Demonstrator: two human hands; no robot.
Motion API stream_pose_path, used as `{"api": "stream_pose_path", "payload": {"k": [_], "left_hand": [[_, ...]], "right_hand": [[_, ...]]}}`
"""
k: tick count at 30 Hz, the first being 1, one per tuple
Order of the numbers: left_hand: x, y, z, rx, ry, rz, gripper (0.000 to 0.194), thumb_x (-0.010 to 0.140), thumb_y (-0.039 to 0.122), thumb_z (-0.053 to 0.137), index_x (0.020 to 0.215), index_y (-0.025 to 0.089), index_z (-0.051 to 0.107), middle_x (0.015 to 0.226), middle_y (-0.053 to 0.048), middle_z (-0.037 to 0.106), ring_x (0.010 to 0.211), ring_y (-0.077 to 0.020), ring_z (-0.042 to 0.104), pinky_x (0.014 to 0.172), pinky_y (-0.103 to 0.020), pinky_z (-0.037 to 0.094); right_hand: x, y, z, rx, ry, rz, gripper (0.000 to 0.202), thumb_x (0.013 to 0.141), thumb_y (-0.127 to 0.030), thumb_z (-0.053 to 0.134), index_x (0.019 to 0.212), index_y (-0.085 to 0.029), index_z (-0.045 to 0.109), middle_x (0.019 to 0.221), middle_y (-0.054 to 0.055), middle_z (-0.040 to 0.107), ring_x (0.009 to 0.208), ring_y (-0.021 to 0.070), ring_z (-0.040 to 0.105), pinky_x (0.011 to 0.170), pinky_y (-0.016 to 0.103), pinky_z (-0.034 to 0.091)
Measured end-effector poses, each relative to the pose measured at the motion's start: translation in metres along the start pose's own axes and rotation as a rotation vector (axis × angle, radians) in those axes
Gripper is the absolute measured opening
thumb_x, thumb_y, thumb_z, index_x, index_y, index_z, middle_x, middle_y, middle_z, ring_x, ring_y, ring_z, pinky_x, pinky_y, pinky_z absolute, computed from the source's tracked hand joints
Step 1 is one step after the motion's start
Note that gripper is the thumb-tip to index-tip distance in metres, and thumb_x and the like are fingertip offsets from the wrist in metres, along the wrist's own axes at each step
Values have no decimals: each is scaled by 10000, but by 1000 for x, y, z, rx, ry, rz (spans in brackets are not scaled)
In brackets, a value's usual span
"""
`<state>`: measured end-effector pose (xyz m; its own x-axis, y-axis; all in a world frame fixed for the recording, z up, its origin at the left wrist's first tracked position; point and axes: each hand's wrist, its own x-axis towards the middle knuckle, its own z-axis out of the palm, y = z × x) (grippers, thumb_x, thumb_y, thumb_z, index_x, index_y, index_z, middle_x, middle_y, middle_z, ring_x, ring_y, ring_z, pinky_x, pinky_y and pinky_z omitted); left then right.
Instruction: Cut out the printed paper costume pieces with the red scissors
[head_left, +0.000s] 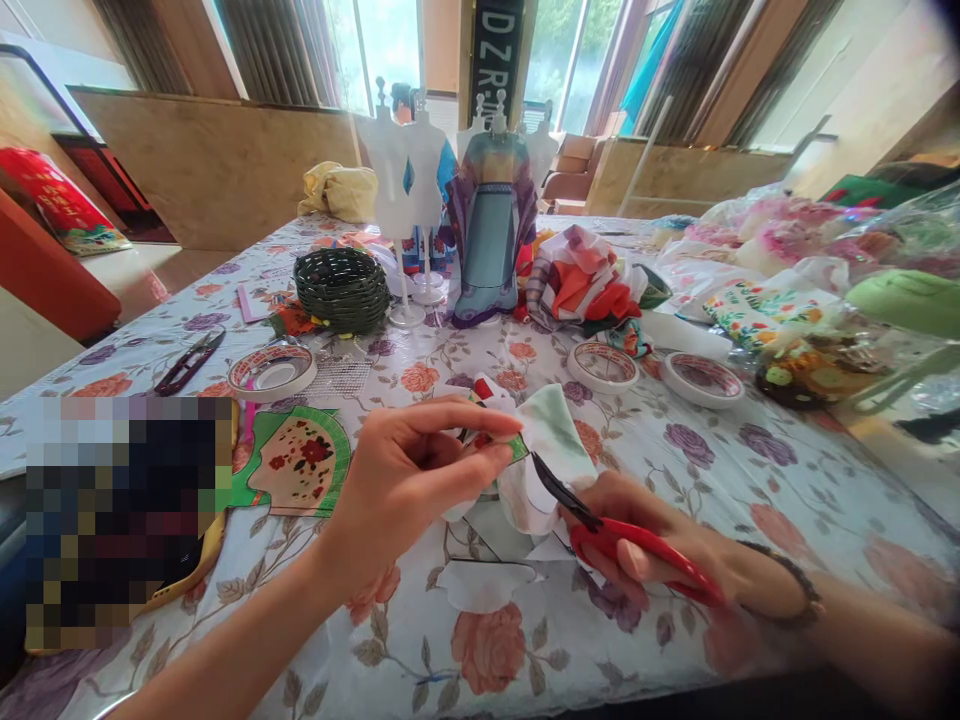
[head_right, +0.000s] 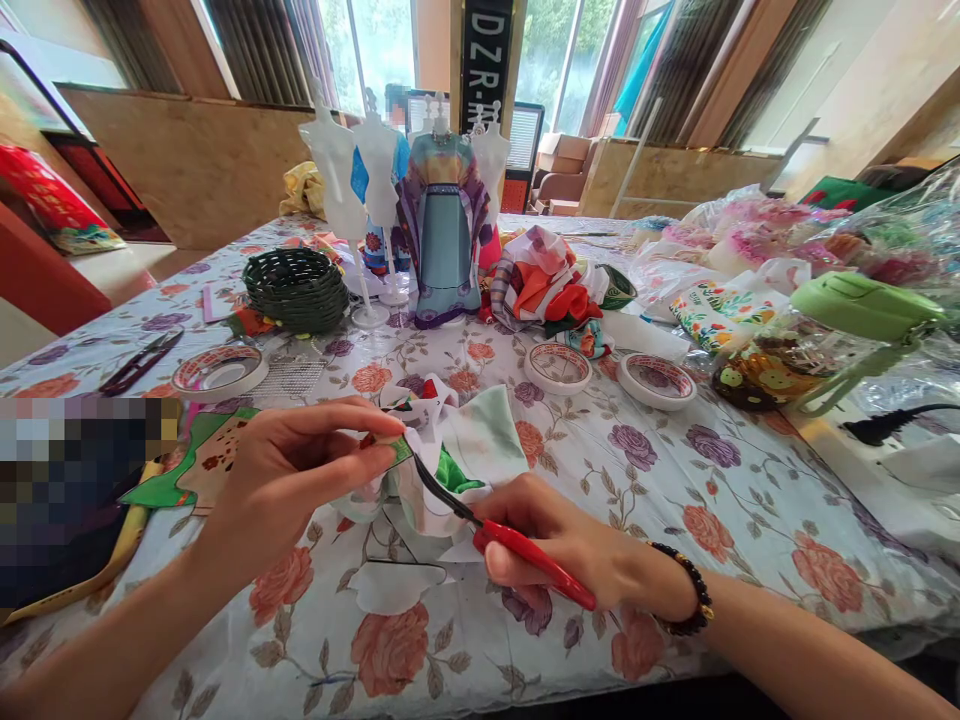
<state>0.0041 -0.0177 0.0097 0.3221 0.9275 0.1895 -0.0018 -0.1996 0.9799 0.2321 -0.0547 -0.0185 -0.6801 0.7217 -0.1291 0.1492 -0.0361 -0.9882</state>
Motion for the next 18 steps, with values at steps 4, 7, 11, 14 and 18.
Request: {"api": "stream_pose_path", "payload": {"k": [4, 7, 11, 14, 18], "left_hand": [[0, -2, -1, -55, -32, 3, 134, 741, 198, 718, 797, 300, 785, 464, 56, 433, 419, -39, 313, 408, -184, 201], [0, -3, -1, -90, -66, 13, 141, 758, 207, 719, 821, 315, 785, 488, 52, 468, 428, -36, 332, 412, -185, 205], [1, -3, -1, -112, -93, 20, 148, 761, 205, 732, 830, 324, 785, 541, 44, 533, 440, -29, 355, 410, -182, 206], [0, -3, -2, -115, -111, 12, 159, 762, 197, 738, 841, 326, 787, 509, 46, 538, 442, -29, 383, 408, -172, 211], [0, -3, -2, -128, -130, 3, 158, 773, 185, 730, 838, 317, 788, 541, 35, 601, 463, -35, 449, 416, -162, 248]], "right_hand": [[0, 3, -1, 23, -29, -11, 619, 804, -737, 531, 571, -168, 458, 466, -33, 470, 408, 67, 444, 393, 174, 339], [0, 8, -3, 25, -26, -20, 610, 808, -724, 541, 581, -164, 466, 466, -32, 466, 406, 68, 449, 392, 176, 332], [-1, 6, -3, 11, -54, -19, 616, 811, -733, 527, 580, -166, 465, 467, -25, 473, 413, 76, 462, 397, 186, 328], [-3, 0, 0, -2, -19, -3, 642, 817, -760, 483, 552, -178, 423, 477, -36, 445, 421, 64, 424, 426, 198, 322], [-6, -5, 4, -11, 22, 18, 636, 835, -750, 468, 558, -182, 405, 488, -43, 427, 429, 58, 384, 453, 209, 304]]}}
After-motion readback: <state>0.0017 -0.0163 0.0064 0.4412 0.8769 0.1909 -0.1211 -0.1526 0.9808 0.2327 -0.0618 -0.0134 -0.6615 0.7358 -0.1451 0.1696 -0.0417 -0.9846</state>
